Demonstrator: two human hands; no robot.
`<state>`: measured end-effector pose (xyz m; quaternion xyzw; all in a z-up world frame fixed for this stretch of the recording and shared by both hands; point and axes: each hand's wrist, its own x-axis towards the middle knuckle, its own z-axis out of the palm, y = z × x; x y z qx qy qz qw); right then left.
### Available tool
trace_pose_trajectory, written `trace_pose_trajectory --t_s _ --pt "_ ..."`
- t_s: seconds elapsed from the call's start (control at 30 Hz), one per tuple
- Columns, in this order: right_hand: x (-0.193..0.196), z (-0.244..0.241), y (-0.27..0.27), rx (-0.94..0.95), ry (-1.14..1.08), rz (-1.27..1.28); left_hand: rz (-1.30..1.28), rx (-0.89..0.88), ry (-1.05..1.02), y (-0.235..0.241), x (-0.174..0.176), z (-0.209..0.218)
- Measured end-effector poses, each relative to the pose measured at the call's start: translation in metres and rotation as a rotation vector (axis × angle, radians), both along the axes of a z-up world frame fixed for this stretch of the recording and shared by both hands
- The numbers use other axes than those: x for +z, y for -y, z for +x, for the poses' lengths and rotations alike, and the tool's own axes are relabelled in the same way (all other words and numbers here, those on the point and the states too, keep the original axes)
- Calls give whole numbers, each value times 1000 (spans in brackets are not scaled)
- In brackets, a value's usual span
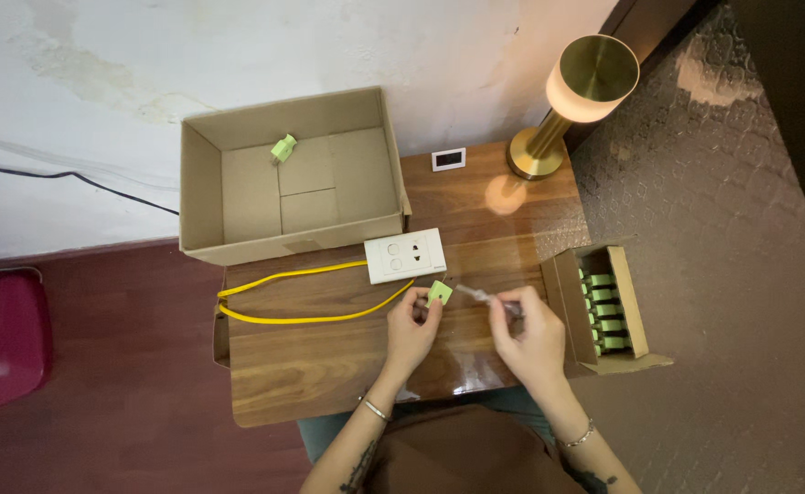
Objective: The person assembles small green electrical components on a wooden table. They use a screwdriver to tighten screws on the components, then place them into a cardboard box. The person repeats this process with multiple components.
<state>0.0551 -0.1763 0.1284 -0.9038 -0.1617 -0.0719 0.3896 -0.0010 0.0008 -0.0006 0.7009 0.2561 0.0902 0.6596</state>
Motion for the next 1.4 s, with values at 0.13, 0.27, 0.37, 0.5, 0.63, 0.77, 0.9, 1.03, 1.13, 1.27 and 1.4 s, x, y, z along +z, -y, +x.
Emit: trace_pose_trajectory --t_s 0.13,0.27,0.37,0.5,0.63,0.77,0.9,1.03,1.13,1.27,1.4 --pt "-19 7 5 -48 63 66 -13 10 -1 0 -9 2" --pt "-39 20 -3 -64 87 45 -34 24 7 0 -4 1" --pt "-61 28 -9 -49 92 15 -49 31 16 0 -4 1" --pt "-92 35 -12 -30 107 -64 -53 34 41 1 -2 1" --pt "-84 37 -21 -18 109 -205 -72 9 31 -2 4 1" --pt "-87 37 -23 -13 70 -290 -78 -11 27 -3 3 1" --pt "-80 35 -20 18 65 -289 -74 -20 -7 -1 -1 -1" --pt "-80 43 -8 78 81 -197 -95 -13 22 7 2 -2" --pt "-89 45 5 71 65 -166 -101 -46 28 14 20 -2" --pt "-91 51 15 137 9 -56 -11 -127 146 29 47 13" --pt "-66 49 13 178 -98 88 79 -215 320 48 91 40"
